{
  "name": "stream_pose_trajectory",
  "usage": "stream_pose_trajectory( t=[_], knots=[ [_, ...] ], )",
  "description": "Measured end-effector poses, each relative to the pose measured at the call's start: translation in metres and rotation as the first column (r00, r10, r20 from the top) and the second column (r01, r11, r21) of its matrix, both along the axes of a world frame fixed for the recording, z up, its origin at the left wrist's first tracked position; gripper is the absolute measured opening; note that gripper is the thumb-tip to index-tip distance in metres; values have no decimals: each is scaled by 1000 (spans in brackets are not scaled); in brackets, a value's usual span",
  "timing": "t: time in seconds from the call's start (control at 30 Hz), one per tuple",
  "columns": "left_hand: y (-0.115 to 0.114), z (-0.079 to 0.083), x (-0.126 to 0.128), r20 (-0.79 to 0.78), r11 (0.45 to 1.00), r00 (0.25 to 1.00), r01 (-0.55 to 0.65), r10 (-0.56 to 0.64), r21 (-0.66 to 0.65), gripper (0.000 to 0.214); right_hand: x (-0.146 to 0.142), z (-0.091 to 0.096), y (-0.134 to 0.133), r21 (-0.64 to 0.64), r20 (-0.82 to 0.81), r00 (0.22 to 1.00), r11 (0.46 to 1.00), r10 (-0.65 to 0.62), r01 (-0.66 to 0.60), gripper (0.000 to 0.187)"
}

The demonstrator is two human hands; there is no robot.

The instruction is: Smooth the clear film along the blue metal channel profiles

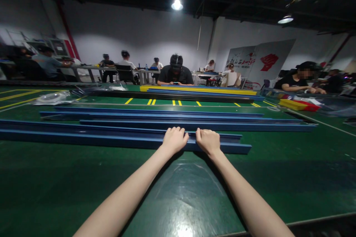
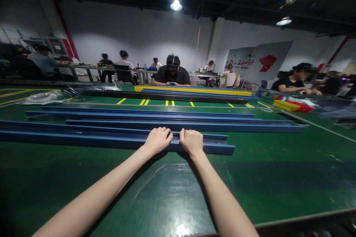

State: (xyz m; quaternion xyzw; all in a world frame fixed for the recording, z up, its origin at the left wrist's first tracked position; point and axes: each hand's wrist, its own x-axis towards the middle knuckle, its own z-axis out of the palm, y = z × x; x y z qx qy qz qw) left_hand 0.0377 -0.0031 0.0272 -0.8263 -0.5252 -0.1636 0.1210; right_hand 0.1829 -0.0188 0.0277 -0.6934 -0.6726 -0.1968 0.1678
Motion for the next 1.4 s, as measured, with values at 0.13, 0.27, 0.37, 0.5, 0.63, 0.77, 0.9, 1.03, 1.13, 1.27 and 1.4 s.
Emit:
stream_pose_trajectory(
  t=[0.13, 0.27, 0.37, 0.5, 0.63, 0.77, 0.9, 1.03, 1.13, 1.27, 1.4],
  knots=[
    [3, -1, -8, -16, 1000, 1000, -18, 19, 8, 36, -6, 0, 1, -10, 7, 997, 997, 71, -71, 49],
    [7, 2, -19, -40, 1000, 999, -18, 19, 25, 36, -2, 3, 3, -44, 53, 980, 981, 190, -188, 43],
    [10, 2, -23, -41, 999, 999, -12, 14, 31, 36, 6, 4, 4, -65, 77, 972, 974, 224, -219, 40],
    [14, 1, -23, -41, 999, 999, -9, 10, 30, 36, 28, 4, 6, -61, 50, 992, 992, 116, -113, 42],
    [16, 2, -23, -32, 999, 999, -30, 30, 20, 35, 53, 4, 9, -73, -12, 1000, 997, -28, 28, 45],
    [17, 3, -21, -23, 998, 998, -55, 55, 6, 35, 63, 4, 10, -102, -25, 998, 993, -54, 51, 45],
    [17, 1, -20, -9, 997, 997, -76, 76, 7, 34, 60, 4, 11, -140, 22, 999, 990, -32, 34, 44],
    [16, -1, -18, 9, 996, 996, -90, 89, 23, 34, 59, 5, 12, -154, 37, 999, 987, -30, 36, 44],
    [16, 0, -18, 7, 996, 996, -86, 86, 19, 32, 59, 5, 11, -159, 39, 999, 986, -33, 39, 44],
    [16, 1, -18, 5, 997, 997, -75, 75, 8, 32, 59, 5, 9, -168, 46, 999, 985, -28, 35, 44],
    [15, 1, -18, 6, 997, 997, -72, 72, 0, 32, 60, 3, 10, -172, 53, 998, 985, -21, 29, 43]
  ],
)
